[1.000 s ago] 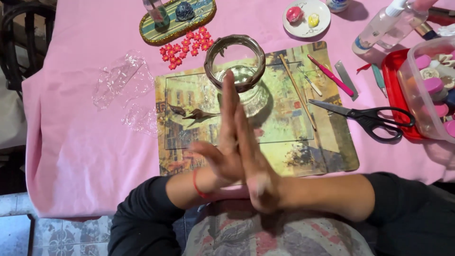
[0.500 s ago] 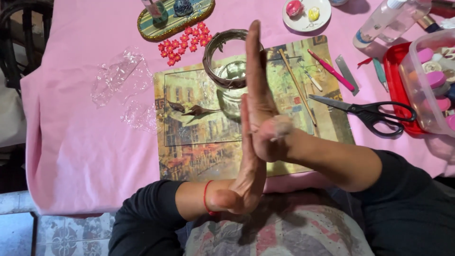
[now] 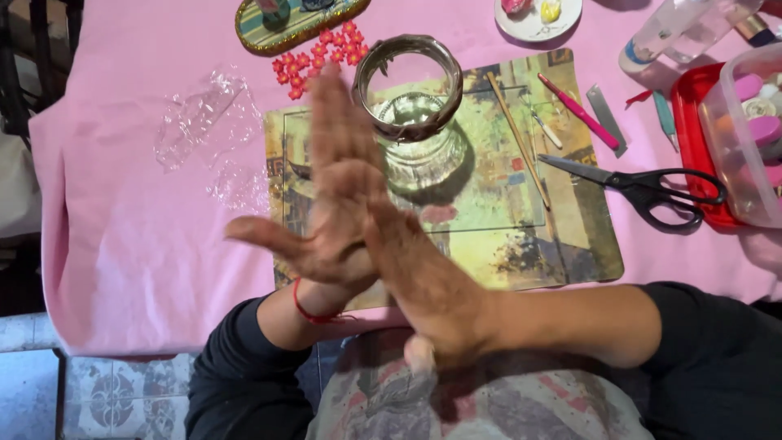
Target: Applying and molding a brown decorative material onto the rim of a glass jar.
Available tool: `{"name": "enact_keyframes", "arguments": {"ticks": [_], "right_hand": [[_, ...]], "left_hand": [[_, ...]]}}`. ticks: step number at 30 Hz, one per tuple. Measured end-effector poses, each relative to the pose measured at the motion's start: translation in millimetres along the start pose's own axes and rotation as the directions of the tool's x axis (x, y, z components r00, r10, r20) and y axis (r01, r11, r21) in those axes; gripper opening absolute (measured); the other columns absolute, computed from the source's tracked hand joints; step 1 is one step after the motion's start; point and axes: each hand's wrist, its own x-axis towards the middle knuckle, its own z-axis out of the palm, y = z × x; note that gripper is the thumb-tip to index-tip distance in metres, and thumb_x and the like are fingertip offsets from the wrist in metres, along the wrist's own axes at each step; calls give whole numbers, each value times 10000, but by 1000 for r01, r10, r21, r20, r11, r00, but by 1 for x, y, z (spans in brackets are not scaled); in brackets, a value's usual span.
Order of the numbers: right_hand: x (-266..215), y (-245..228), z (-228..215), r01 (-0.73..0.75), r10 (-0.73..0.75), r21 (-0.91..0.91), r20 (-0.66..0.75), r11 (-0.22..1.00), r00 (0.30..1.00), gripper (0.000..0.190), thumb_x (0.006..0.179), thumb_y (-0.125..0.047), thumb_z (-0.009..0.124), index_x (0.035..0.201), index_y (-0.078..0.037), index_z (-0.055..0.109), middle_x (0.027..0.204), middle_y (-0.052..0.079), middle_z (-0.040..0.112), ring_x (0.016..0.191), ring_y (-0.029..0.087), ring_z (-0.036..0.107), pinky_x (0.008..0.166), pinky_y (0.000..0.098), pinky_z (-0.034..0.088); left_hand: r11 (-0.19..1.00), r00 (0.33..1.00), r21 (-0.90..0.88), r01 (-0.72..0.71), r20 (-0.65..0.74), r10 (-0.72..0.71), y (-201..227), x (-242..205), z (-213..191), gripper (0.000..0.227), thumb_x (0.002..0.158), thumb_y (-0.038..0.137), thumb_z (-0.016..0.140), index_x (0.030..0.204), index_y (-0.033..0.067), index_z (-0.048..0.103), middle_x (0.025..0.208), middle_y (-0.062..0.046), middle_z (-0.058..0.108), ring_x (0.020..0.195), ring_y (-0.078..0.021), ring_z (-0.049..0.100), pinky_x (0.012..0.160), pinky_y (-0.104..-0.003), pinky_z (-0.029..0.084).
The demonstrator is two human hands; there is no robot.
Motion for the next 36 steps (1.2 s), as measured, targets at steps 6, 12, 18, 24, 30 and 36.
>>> {"name": "enact_keyframes", "arguments": {"ticks": [6, 12, 18, 24, 30, 36], "right_hand": [[16, 35, -6, -32, 15, -137, -124, 990, 992, 683, 1063, -529, 217, 1585, -159, -25, 1661, 39, -52, 1566, 246, -57, 1329, 559, 20], [3, 29, -35, 31, -43, -117, -100, 993, 994, 333, 761, 62, 626, 1091, 26, 657, 1142, 140, 653, 1085, 269, 620, 985, 377, 500], [-28, 69, -17, 0, -43, -192, -218, 981, 975, 173, 843, 13, 649, 1000, -36, 700, 923, 110, 681, 870, 274, 686, 787, 375, 574], [-36, 113, -19, -121, 97, -156, -154, 980, 983, 162, 829, 28, 664, 965, -58, 690, 890, 61, 692, 811, 230, 676, 719, 349, 551], [-30, 115, -35, -114, 69, -442, -116, 890, 991, 203, 940, -148, 580, 1068, -18, 670, 989, 180, 666, 986, 332, 648, 957, 459, 484], [-41, 97, 3, -188, 202, -525, -31, 830, 979, 493, 994, -348, 411, 1131, 106, 547, 971, 281, 588, 1007, 443, 568, 1096, 583, 294]], "left_hand": [[729, 891, -630, 265, -128, -435, -12, -29, 13, 1119, 756, 830, 162, 1525, 16, 176, 1600, -149, 199, 1532, -229, 146, 1322, -336, 6], [479, 729, -817, 321, -110, -675, -3, -47, 11, 1158, 750, 878, 210, 1444, -41, 324, 1411, -270, 425, 1363, -398, 368, 1191, -473, 269], [460, 356, -534, 709, -291, -888, -2, -65, -15, 531, 887, 334, 584, 1241, -62, 580, 1143, -209, 647, 938, -336, 681, 821, -457, 590], [478, 442, -31, 878, -333, -833, -23, -60, -49, 346, 727, -55, 754, 1055, -117, 662, 898, -276, 690, 689, -299, 705, 594, -348, 639], [173, 943, 979, -109, 157, -293, -31, -48, -68, 267, 876, 158, 684, 1132, 82, 682, 1009, -93, 676, 969, -271, 639, 864, -363, 528], [85, 784, 985, -149, 170, -597, -58, -71, -27, 703, 891, 275, 591, 1418, -117, 339, 1413, -332, 412, 1355, -452, 354, 1181, -484, 197]]}}
